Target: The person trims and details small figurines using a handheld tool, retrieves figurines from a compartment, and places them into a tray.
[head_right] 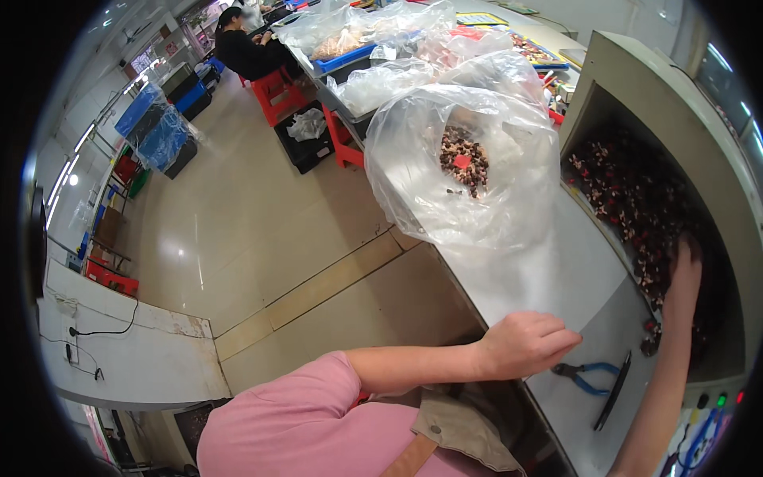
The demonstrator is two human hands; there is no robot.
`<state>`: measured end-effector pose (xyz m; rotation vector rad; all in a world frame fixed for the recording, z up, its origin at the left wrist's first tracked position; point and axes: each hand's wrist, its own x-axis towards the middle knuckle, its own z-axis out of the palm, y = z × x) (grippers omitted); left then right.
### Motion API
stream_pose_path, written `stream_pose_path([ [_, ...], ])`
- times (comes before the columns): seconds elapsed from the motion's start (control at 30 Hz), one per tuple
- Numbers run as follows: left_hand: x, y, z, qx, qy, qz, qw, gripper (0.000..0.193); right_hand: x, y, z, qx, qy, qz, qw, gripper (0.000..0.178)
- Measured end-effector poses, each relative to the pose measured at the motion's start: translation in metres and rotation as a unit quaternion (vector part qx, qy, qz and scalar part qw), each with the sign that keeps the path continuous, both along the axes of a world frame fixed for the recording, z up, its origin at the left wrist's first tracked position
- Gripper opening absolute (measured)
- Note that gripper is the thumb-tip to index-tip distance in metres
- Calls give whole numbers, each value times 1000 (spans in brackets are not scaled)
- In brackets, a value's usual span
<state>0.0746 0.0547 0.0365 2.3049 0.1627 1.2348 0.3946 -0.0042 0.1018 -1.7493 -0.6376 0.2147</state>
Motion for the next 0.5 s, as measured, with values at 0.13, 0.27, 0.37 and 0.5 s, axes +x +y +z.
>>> stream_pose_path([
  [0.13, -14, 4, 2, -111, -67, -113, 985, 26, -156, -46, 28, 24, 69, 84, 994, 35],
  [0.27, -55, -18, 19, -437, 69, -332, 833, 55, -247, -120, 15, 10, 30, 171, 985, 33],
  [0.37, -75, -41, 17, -484, 129, -425, 754, 59, -279, -151, -28, -16, 13, 182, 983, 41],
  [0.5, -92, -58, 4, -446, 208, -416, 764, 42, -299, -182, -84, -2, 142, 193, 971, 42],
])
